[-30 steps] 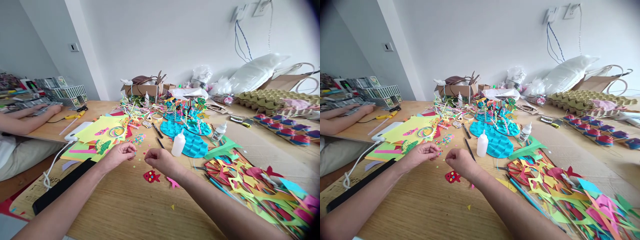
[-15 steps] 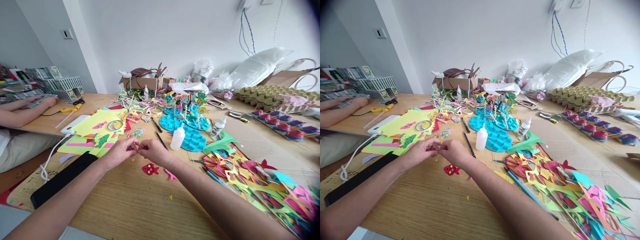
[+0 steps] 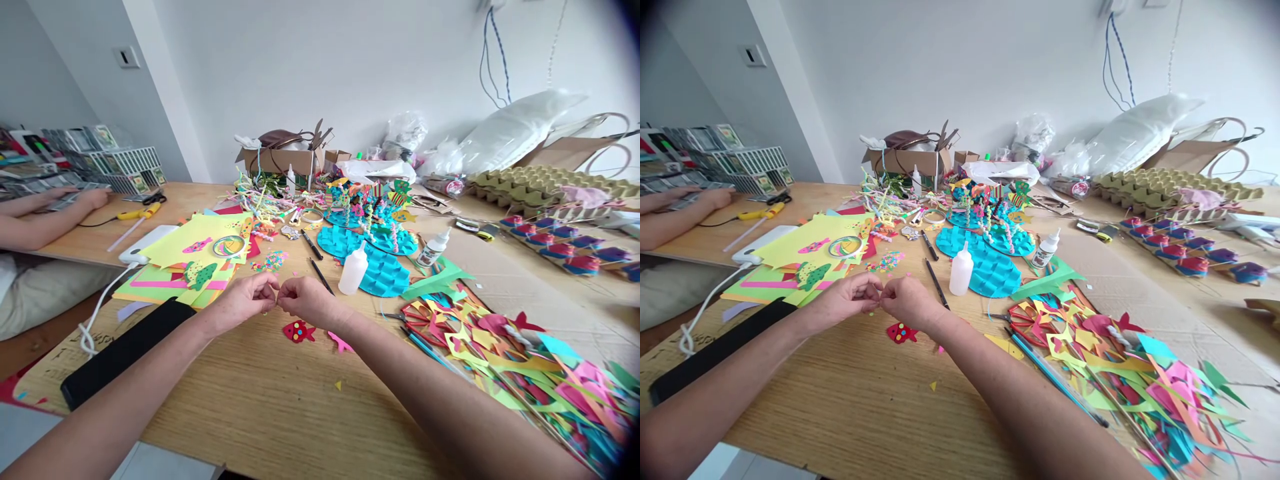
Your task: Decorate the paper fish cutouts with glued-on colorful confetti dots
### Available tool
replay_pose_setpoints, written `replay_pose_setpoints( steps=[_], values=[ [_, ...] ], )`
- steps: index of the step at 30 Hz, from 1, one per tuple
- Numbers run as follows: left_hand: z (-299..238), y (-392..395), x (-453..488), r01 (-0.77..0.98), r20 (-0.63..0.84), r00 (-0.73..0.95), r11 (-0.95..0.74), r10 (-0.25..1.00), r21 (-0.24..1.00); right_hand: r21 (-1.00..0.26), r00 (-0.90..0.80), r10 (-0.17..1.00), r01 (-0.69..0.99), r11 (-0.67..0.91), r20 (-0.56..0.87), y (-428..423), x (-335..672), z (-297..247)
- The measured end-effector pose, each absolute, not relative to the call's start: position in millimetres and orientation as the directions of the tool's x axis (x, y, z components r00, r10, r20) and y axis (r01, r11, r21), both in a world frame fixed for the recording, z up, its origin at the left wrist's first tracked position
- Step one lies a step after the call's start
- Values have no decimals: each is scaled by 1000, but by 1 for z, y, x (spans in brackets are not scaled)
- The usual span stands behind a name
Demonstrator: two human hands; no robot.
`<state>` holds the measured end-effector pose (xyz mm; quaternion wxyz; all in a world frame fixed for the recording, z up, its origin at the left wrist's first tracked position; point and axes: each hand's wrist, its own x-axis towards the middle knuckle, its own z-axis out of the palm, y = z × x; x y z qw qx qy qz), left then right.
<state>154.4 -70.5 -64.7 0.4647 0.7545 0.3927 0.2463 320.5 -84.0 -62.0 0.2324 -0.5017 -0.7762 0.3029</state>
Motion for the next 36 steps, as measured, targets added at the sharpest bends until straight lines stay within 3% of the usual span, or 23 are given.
replay_pose_setpoints(
  steps=[13, 26, 29, 33, 36],
  values=[
    [-63, -72, 155, 279, -25, 569, -164, 822, 946, -721, -383, 922, 623, 304, 58, -85, 321, -64],
    [-64, -76, 145, 334, -49, 544, -164, 837, 928, -665, -413, 910, 666, 338, 49, -94, 321, -62],
    [-62, -67, 135, 451, -5, 506, -259, 862, 854, -622, -427, 903, 696, 358, 42, -99, 318, -59],
    [-55, -48, 124, 693, 113, 423, -401, 899, 599, -542, -454, 890, 736, 405, 48, -105, 311, -56],
    [-48, -34, 119, 762, 155, 389, -412, 908, 499, -479, -464, 883, 761, 437, 68, -107, 306, -52]
  ],
)
